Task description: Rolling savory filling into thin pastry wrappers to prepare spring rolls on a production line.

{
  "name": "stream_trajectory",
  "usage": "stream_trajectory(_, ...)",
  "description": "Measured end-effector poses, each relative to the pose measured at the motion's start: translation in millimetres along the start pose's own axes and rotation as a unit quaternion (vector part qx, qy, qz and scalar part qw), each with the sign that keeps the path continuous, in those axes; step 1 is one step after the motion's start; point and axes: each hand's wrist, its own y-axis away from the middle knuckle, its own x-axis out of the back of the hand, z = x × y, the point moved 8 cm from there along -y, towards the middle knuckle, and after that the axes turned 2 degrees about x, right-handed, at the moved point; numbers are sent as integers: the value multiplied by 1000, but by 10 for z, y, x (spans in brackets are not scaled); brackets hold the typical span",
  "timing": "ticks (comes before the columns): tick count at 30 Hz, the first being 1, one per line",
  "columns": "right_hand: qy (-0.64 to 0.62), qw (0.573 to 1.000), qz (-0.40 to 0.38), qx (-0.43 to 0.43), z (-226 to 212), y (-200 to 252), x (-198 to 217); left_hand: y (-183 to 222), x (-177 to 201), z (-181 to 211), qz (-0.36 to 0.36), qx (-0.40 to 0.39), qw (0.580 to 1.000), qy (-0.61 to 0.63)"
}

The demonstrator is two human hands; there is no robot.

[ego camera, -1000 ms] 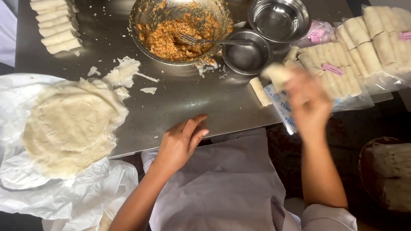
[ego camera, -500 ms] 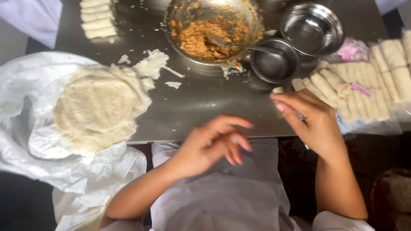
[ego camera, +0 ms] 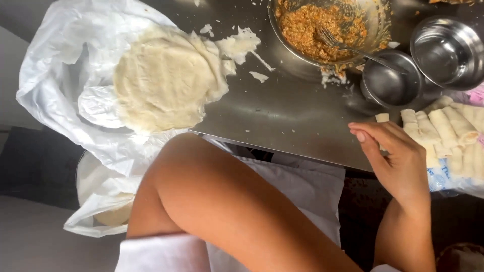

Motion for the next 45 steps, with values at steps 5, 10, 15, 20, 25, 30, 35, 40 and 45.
stream_trajectory(5,-31,998,-3,52,-144,19,1,55,102,35,54,-35,990,-123)
stream_trajectory(10,19,999,-20,21,-55,169,-75,193,115,16,102,-49,964,-241)
stream_trajectory(15,0,1000,-7,3,109,264,-153,91,200,-16,128,-95,915,-371)
stream_trajectory(20,-71,997,19,14,129,225,-428,550,1206,-1014,265,60,785,-557)
stream_trajectory(25,-130,983,-3,126,-414,-68,-889,980,1694,-1400,271,136,790,-533)
stream_trajectory(30,-188,966,-30,176,-618,-175,-1151,998,2120,-1119,392,137,852,-319)
stream_trajectory(35,-220,972,41,74,-334,-230,-1078,398,1220,-1,286,50,809,-511)
stream_trajectory(40,-522,850,-41,-63,371,-102,-1526,126,559,-15,142,-40,925,-349)
stream_trajectory(45,-658,740,44,-131,529,-162,-1091,-1,762,-447,196,-10,941,-277)
